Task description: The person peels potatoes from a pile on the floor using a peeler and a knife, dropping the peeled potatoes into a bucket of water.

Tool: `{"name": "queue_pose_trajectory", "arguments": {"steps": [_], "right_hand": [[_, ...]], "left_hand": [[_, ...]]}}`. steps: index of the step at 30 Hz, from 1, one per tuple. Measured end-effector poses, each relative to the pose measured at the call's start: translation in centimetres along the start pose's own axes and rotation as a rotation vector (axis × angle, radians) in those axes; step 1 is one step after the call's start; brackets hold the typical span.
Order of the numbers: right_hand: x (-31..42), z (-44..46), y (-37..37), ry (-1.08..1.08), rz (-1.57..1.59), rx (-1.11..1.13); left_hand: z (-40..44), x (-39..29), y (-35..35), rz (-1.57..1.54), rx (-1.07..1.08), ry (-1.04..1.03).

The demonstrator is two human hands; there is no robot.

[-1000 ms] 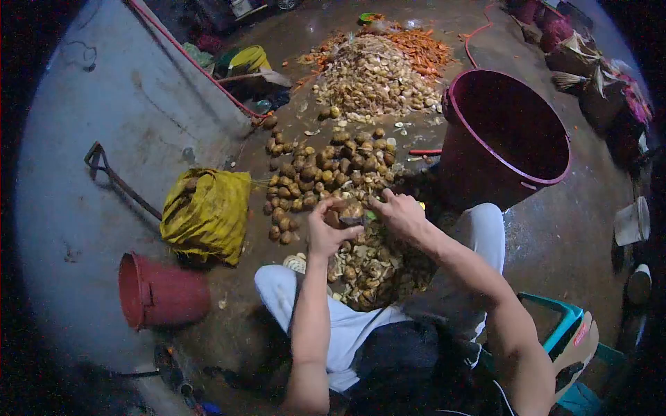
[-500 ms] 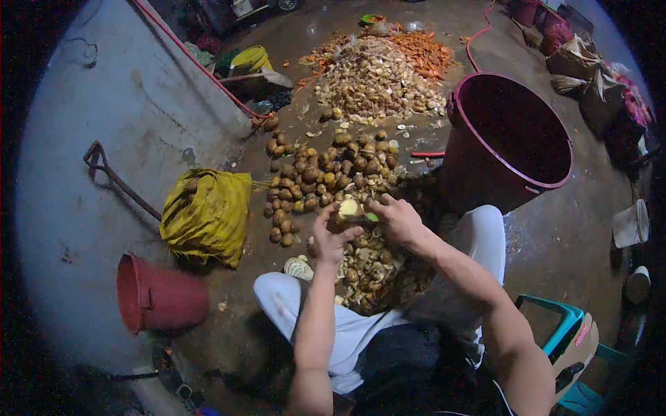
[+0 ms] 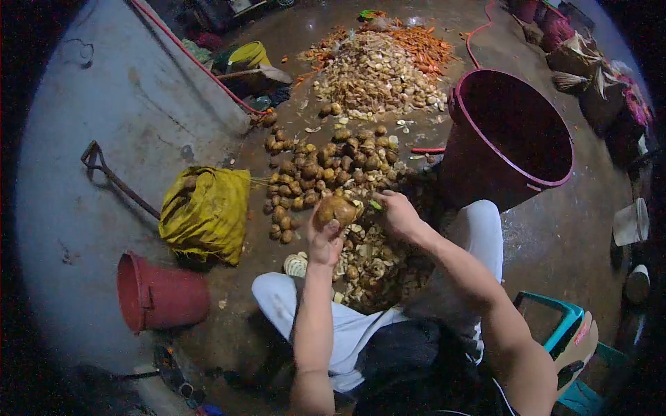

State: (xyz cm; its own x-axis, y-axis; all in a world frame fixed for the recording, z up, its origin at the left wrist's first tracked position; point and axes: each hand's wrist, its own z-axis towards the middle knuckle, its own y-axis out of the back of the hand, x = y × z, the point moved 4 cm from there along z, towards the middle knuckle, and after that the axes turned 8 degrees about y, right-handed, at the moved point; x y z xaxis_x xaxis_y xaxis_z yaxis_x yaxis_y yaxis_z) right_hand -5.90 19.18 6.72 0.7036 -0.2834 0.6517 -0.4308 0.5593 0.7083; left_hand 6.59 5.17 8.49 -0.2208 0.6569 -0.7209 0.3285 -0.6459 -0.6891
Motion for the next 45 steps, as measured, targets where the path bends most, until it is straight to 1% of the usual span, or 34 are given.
{"name": "queue_pose_trajectory", "arguments": {"steps": [1, 2, 4, 5, 6, 7, 9, 10, 12, 13, 15, 17, 19, 21, 22, 23, 24, 25, 26, 27, 29, 30, 31, 33, 34, 35, 37, 38, 39, 41, 42, 44, 45], "right_hand": [[0.3, 0.0, 0.0, 0.0, 0.001, 0.001], [0.6, -0.1, -0.1, 0.016, 0.003, 0.026], [1.1, -0.2, -0.5, 0.032, 0.001, 0.051], [1.4, -0.3, -0.6, 0.039, 0.008, 0.022], [1.5, -0.4, -0.7, 0.046, 0.015, -0.006], [1.4, -0.4, -0.8, 0.046, 0.014, -0.006], [1.6, -0.4, -0.7, 0.053, -0.002, 0.001], [1.9, -0.5, -0.4, 0.049, -0.002, -0.001], [2.4, -0.7, 0.3, 0.046, -0.022, -0.028], [2.2, -0.3, 0.3, 0.044, -0.021, -0.03], [0.8, 0.1, -0.4, -0.002, 0.013, 0.037], [-1.9, 0.1, -2.5, -0.039, 0.003, 0.062], [-1.8, 0.6, -2.4, -0.073, 0.003, 0.082], [-1.6, -0.1, -1.4, -0.116, -0.063, 0.063], [-1.9, -0.6, -0.7, -0.145, -0.141, 0.219], [-1.9, -0.7, -0.9, -0.152, -0.134, 0.21], [-2.1, -0.5, -1.1, -0.183, -0.101, 0.215], [-2.4, -0.5, -1.4, -0.211, -0.074, 0.233], [-2.5, -0.4, -1.5, -0.174, -0.101, 0.165], [-3.5, -0.4, -1.7, -0.171, -0.107, 0.176], [-5.2, -0.1, -2.1, -0.155, -0.157, 0.214], [-4.4, -0.2, -0.5, -0.182, -0.208, 0.228], [-3.0, -0.3, 1.6, -0.143, -0.199, 0.174], [-3.0, 0.1, 3.2, -0.209, -0.136, 0.171], [-4.4, 0.4, 3.0, -0.187, -0.128, 0.095], [-5.5, 0.1, 2.1, -0.189, -0.126, 0.095], [-3.8, -0.2, 2.4, -0.035, -0.193, -0.055], [-2.8, -0.7, 1.7, -0.006, -0.219, -0.009], [-2.3, -0.6, 0.7, -0.044, -0.243, 0.082], [-1.1, -1.0, -0.7, 0.014, -0.23, 0.021], [-0.4, -1.0, -1.0, 0.06, -0.265, 0.034], [0.2, -1.0, -1.3, 0.068, -0.285, 0.067], [0.6, -0.9, -1.4, 0.077, -0.31, 0.097]], "left_hand": [[0.0, 0.1, -0.1, -0.051, -0.005, 0.006], [-0.4, 0.6, 0.2, -0.128, -0.113, 0.033], [-0.3, 1.5, 1.4, -0.13, -0.12, 0.054], [-0.2, 2.0, 1.9, -0.131, -0.127, 0.076], [0.0, 2.1, 1.5, -0.16, -0.052, 0.059], [0.1, 2.4, 1.5, -0.16, -0.052, 0.059], [0.4, 2.5, 1.1, 0.008, -0.043, -0.009], [0.3, 2.5, 0.9, 0.008, -0.041, -0.005], [0.1, 2.0, 0.2, 0.173, -0.042, -0.074], [0.1, 1.8, -0.1, 0.175, -0.041, -0.072], [0.0, 1.9, -0.4, 0.093, -0.014, -0.027], [0.7, 2.6, 0.9, 0.071, -0.006, -0.026], [1.0, 2.0, 1.2, 0.059, 0.001, -0.028], [0.7, 2.3, 1.3, 0.02, 0.036, 0.007], [0.7, 2.2, 1.0, 0.068, 0.101, 0.009], [0.3, 2.3, 1.0, 0.076, 0.107, 0.017], [0.1, 1.8, 0.0, -0.009, 0.11, 0.056], [-0.1, 1.4, -0.8, -0.082, 0.109, 0.042], [-0.4, 1.0, -1.5, -0.154, 0.108, 0.028], [0.1, 0.7, -1.3, -0.087, 0.249, -0.035], [0.9, 1.2, 1.2, -0.185, 0.083, 0.043], [1.1, 1.1, 1.2, -0.224, 0.058, 0.03], [1.0, 1.1, 1.5, -0.225, 0.052, 0.021], [1.0, 1.4, 1.8, -0.161, 0.064, 0.056], [1.0, 1.4, 1.8, -0.117, 0.042, 0.077], [0.9, 1.5, 1.7, -0.116, 0.041, 0.079], [0.4, 1.2, 1.0, -0.104, -0.005, 0.026], [0.4, 1.4, 1.5, -0.107, -0.009, 0.025], [0.3, 1.6, 2.0, -0.085, -0.03, 0.035], [0.1, 2.1, 2.8, -0.059, -0.053, 0.045], [-0.1, 2.5, 2.7, -0.046, -0.094, 0.05], [-0.3, 3.1, 2.6, -0.018, -0.17, 0.057], [-0.3, 3.2, 2.7, -0.018, -0.17, 0.057]]}}
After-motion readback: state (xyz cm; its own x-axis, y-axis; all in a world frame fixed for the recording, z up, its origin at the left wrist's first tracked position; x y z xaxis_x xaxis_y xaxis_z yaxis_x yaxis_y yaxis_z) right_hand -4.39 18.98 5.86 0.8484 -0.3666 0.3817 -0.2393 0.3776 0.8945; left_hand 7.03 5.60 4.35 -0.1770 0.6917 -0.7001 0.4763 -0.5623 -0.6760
